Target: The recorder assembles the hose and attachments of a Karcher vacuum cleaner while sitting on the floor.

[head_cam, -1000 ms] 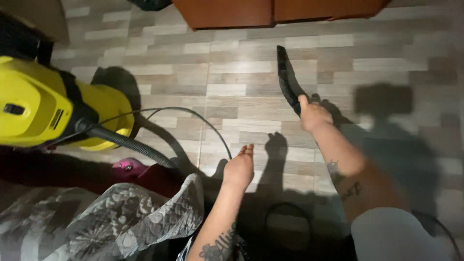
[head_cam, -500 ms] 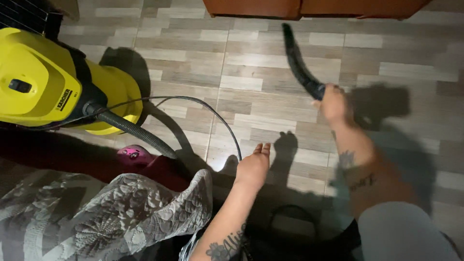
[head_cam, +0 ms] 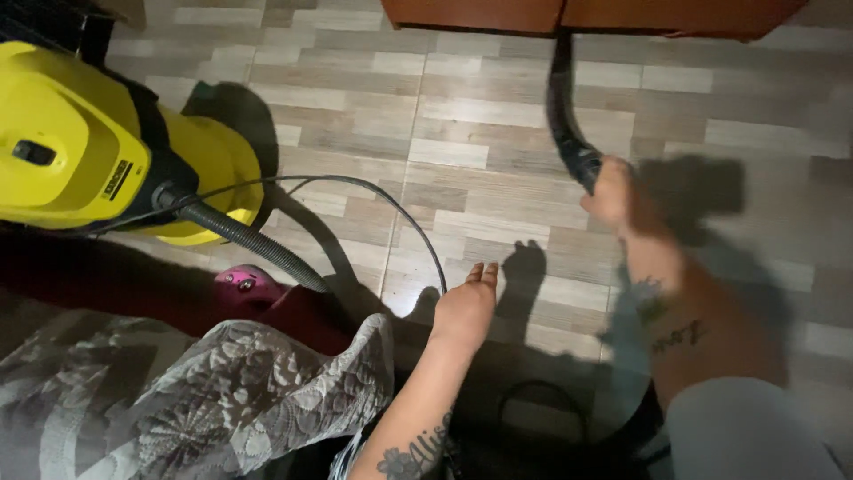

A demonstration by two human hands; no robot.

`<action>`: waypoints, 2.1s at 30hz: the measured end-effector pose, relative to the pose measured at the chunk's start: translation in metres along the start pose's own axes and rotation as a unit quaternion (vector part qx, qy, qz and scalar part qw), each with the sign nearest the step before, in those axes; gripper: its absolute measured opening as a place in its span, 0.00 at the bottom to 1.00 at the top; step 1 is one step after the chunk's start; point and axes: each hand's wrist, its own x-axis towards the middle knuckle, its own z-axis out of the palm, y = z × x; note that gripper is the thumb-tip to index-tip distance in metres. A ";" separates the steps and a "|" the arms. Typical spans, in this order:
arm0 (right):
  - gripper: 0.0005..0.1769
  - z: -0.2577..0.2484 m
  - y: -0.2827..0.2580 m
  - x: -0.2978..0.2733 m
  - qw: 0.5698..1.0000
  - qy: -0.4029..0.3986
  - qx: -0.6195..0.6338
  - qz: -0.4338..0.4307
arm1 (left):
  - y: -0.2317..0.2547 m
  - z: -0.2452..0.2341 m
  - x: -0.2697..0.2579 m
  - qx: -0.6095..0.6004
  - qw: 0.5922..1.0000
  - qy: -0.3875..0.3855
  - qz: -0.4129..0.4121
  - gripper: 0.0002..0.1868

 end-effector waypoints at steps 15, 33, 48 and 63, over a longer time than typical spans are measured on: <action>0.42 0.060 -0.087 -0.043 0.949 -0.105 -0.207 -0.212 | 0.007 -0.014 -0.003 -0.039 0.997 0.005 -0.061 0.32; 0.42 -0.027 -0.018 -0.219 0.942 -0.162 -0.208 -0.206 | 0.058 0.060 -0.133 -0.438 0.878 0.031 -0.193 0.33; 0.38 -0.159 -0.110 -0.382 0.954 -0.262 -0.029 -0.139 | 0.085 -0.207 -0.242 -0.781 0.481 -0.019 -0.398 0.35; 0.34 -0.231 -0.255 -0.247 0.971 -0.112 -0.074 -0.200 | 0.095 -0.167 -0.133 -0.584 0.717 0.201 -0.323 0.24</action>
